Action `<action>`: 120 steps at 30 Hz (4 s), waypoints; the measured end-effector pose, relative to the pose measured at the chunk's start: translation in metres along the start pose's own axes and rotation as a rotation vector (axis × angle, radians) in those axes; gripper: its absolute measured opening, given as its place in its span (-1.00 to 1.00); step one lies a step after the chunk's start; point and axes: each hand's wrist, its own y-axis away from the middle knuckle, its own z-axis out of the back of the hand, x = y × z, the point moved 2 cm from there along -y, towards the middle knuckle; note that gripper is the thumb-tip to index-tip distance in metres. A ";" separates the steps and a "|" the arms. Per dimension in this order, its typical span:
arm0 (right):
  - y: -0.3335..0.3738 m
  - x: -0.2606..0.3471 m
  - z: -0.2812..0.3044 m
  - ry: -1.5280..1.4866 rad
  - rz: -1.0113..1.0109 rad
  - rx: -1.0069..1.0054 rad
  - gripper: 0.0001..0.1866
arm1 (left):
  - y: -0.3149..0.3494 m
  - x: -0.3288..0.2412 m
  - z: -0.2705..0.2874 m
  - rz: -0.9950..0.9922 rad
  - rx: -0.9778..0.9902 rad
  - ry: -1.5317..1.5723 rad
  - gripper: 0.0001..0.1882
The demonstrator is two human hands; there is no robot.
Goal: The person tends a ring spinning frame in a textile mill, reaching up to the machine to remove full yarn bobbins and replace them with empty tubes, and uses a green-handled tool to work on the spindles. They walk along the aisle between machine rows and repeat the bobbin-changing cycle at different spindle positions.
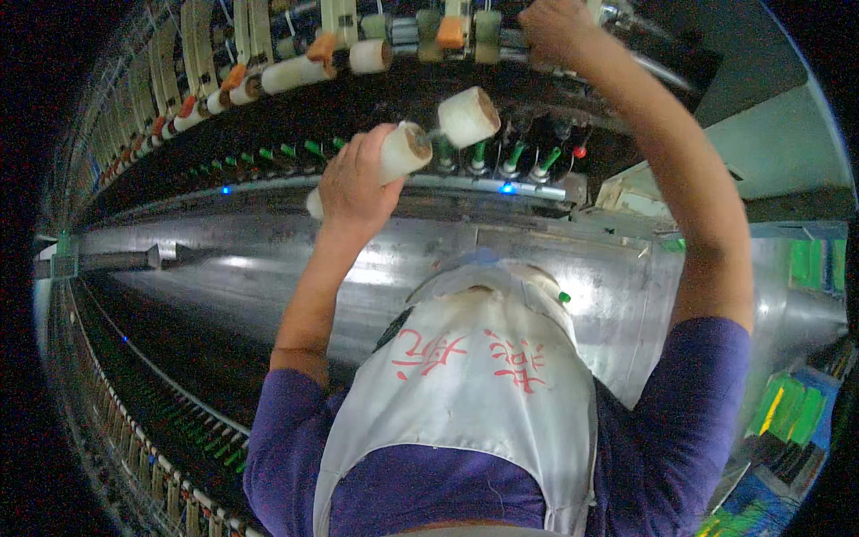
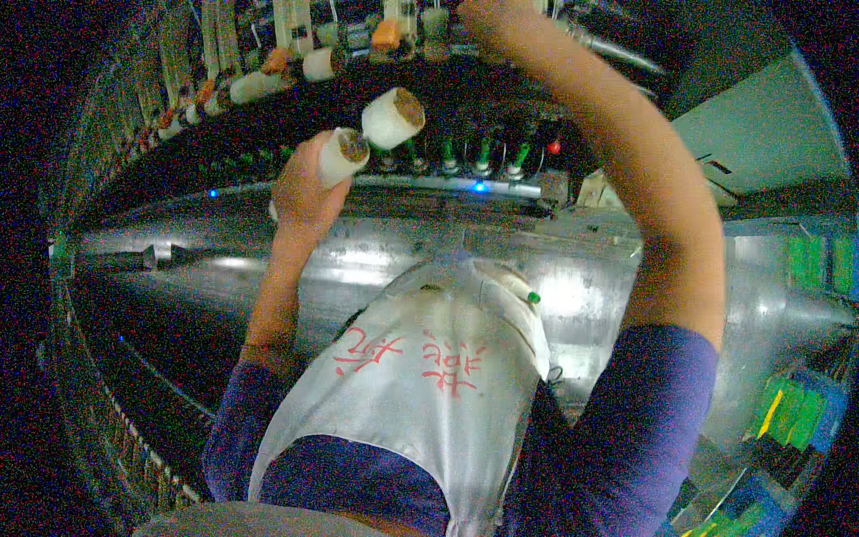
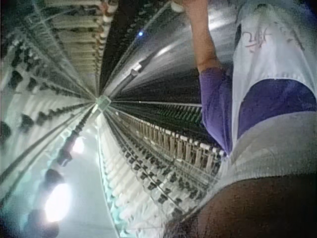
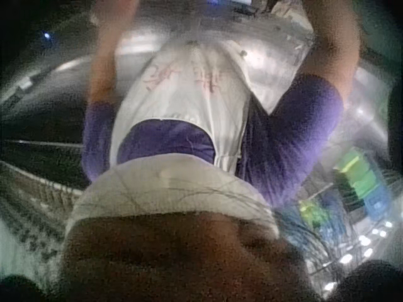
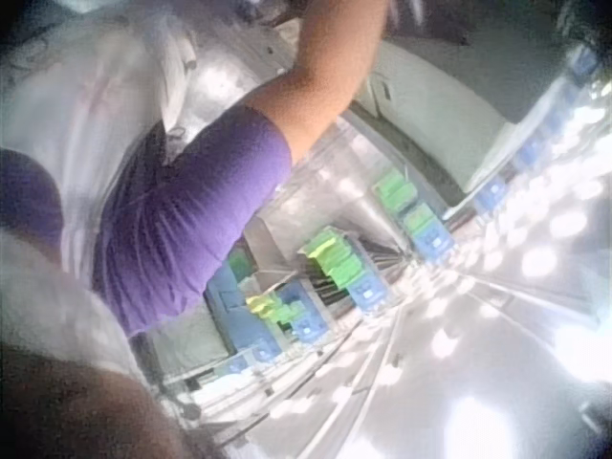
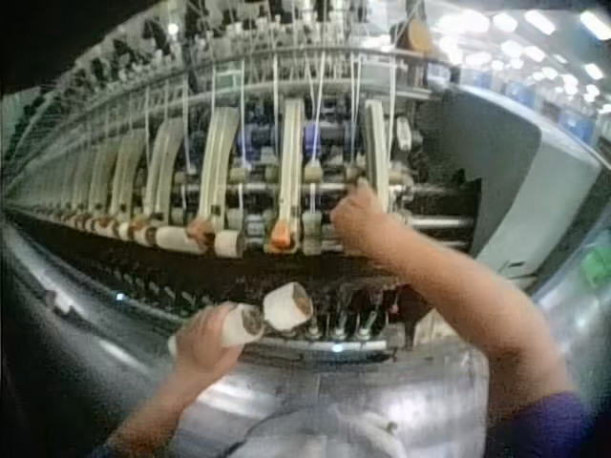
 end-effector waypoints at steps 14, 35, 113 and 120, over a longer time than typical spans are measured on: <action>0.114 -0.032 0.029 -1.265 0.224 -0.265 -0.81 | -0.020 -0.029 -0.041 -0.277 -0.004 -0.098 -0.54; 0.286 0.110 -0.279 -1.674 -0.240 0.100 -0.89 | -0.170 -0.076 -0.101 -0.292 -0.108 -0.409 -0.92; -0.067 0.356 0.468 -1.505 -0.478 -1.524 -0.80 | 0.170 0.635 0.048 0.010 0.328 0.451 -0.67; -0.099 0.357 0.456 -1.529 -0.522 -1.433 -0.79 | 0.193 0.670 0.068 0.072 0.291 0.412 -0.71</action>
